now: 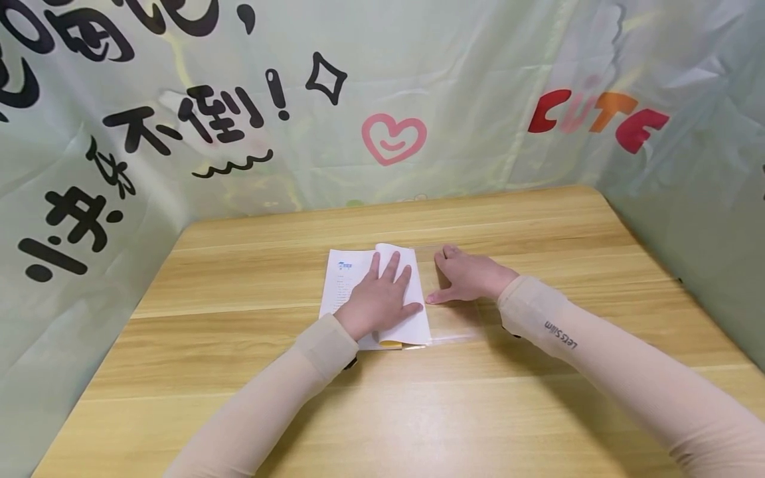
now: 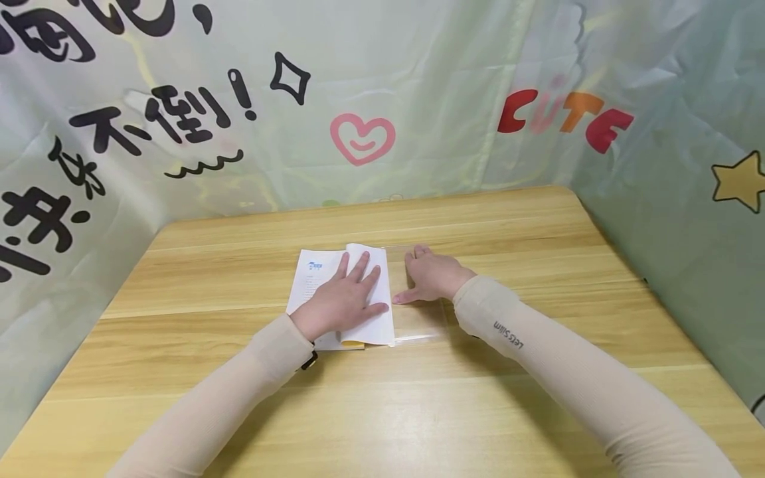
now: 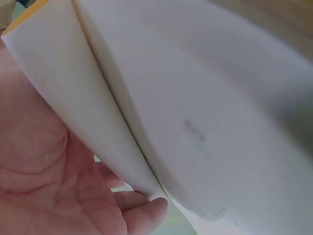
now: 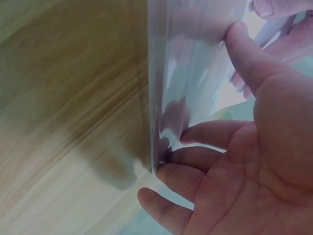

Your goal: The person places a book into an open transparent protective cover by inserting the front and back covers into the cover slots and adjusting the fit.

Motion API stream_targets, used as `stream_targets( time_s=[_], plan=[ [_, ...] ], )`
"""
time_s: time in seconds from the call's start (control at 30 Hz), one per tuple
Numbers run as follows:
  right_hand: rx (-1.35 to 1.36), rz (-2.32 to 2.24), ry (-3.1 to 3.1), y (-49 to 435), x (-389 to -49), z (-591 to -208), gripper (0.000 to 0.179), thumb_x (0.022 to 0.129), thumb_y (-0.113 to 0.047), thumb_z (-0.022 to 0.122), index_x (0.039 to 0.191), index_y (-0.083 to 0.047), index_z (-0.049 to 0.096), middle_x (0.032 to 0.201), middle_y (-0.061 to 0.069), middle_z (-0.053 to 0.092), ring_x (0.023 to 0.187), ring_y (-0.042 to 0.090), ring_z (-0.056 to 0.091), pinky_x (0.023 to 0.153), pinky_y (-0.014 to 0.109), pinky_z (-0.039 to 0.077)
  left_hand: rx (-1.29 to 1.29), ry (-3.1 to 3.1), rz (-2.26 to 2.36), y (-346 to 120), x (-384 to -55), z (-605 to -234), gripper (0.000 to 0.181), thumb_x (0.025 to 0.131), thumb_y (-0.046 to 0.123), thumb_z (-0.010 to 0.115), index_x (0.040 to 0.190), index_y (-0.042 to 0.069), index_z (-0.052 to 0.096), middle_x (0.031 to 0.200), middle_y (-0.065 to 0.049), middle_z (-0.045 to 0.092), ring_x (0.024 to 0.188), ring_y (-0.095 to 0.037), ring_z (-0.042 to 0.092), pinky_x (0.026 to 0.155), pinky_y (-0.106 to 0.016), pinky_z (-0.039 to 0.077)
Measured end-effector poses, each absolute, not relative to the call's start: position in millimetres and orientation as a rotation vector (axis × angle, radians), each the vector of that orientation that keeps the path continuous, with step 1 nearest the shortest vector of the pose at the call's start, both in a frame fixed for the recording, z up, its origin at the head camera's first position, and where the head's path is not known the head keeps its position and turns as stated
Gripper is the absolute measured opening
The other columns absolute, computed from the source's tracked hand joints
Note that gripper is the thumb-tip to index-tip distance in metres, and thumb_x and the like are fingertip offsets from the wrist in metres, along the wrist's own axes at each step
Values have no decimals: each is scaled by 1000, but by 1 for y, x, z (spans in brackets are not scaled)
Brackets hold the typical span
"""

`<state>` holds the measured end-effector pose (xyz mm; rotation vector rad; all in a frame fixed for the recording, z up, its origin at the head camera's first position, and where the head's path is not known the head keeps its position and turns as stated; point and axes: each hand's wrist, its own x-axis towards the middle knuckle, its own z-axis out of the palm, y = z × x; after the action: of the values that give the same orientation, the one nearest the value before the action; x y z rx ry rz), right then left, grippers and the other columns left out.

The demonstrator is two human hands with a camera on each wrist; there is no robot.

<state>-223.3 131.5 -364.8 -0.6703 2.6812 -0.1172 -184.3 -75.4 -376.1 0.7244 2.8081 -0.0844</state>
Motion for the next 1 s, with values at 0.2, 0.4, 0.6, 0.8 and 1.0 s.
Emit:
stream_targets(
  time_s=[0.2,0.4,0.6,0.8,1.0],
  plan=[
    [-652,-68,2728,126,-220,-367,104,102,-65,62,160,16,33,167,41,28,160,52,29,124,63,39,728,2800,-91,-74,-185,-374,81,111,59,46,170,7,27,180,-20,11,170,-31,6,138,-51,-1],
    [-636,-45,2749,121,-220,-367,100,101,-63,66,156,17,40,164,41,36,156,52,36,117,65,47,677,2776,94,-77,-187,-375,78,111,56,49,172,12,27,181,-18,5,168,-43,1,135,-54,22],
    [-592,-32,2718,114,-223,-363,100,100,-62,69,156,15,41,164,40,36,157,51,37,112,66,51,760,2649,419,-104,-195,-365,81,109,53,55,172,11,25,182,-15,1,168,-43,0,133,-56,27],
    [-571,-25,2696,112,-225,-362,101,100,-63,67,159,14,38,167,39,32,160,49,32,115,65,49,866,2499,580,-137,-205,-354,98,98,56,74,171,11,26,182,-11,2,170,-29,7,137,-51,17],
    [-580,-42,2687,115,-223,-363,103,101,-63,65,160,15,33,169,40,26,160,51,28,121,64,43,883,2472,564,-143,-205,-357,99,94,57,78,170,15,30,182,-9,1,170,-28,7,136,-51,18]
  ],
)
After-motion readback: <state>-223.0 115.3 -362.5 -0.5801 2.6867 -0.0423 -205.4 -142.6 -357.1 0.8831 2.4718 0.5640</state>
